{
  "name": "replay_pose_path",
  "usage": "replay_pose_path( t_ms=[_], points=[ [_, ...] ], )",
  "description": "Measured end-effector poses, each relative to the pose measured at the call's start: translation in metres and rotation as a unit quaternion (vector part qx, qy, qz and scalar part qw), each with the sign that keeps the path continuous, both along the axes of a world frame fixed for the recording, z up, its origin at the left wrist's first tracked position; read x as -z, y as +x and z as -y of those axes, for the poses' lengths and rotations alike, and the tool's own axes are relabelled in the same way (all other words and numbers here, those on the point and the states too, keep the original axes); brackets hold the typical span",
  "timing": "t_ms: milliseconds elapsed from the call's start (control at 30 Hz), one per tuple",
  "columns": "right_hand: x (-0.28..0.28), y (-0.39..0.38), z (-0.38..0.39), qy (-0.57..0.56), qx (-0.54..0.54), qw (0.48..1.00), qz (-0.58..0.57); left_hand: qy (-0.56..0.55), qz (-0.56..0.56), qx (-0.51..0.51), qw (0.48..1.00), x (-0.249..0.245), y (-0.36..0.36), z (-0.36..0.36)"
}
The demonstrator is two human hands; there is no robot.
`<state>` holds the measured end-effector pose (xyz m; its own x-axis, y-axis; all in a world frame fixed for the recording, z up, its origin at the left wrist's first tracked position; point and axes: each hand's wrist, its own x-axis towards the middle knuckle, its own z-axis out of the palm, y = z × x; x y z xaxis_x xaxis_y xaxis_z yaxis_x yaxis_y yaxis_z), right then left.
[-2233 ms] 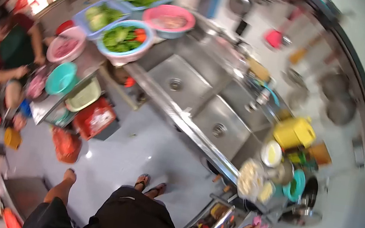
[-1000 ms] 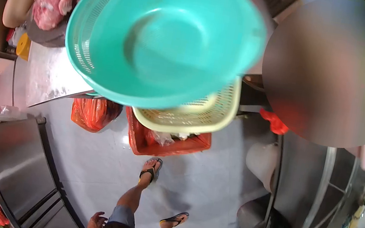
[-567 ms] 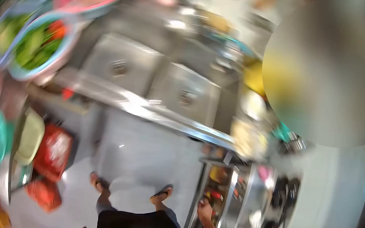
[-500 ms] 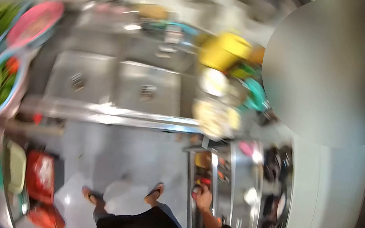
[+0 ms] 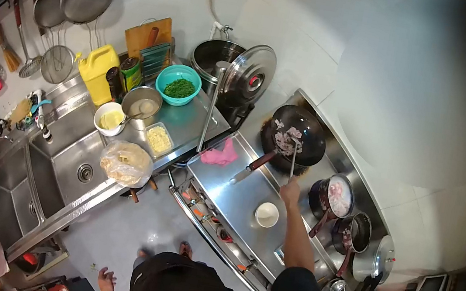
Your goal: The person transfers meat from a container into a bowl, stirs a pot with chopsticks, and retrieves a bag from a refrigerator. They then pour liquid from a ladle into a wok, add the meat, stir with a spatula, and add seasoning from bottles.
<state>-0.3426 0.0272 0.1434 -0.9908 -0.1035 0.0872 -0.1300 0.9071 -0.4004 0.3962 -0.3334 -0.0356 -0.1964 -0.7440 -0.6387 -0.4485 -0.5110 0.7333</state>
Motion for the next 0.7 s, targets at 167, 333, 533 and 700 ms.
replay_pose_path(
  t_ms=[167,333,533,700],
  points=[
    [-0.164,0.027,-0.039,0.062,-0.100,0.991,0.057,0.028,-0.020,0.037,0.999,-0.014,-0.075,0.028],
    [-0.206,0.015,-0.042,0.110,-0.157,0.978,0.086,0.105,0.025,0.110,0.988,0.003,-0.127,0.045],
    [-0.117,-0.049,0.020,-0.063,0.036,0.993,0.090,0.149,0.046,0.164,0.974,0.013,-0.200,0.091],
    [-0.123,-0.056,0.035,-0.194,0.089,0.963,0.163,0.147,0.023,0.221,0.964,0.003,-0.243,0.116]
  ],
)
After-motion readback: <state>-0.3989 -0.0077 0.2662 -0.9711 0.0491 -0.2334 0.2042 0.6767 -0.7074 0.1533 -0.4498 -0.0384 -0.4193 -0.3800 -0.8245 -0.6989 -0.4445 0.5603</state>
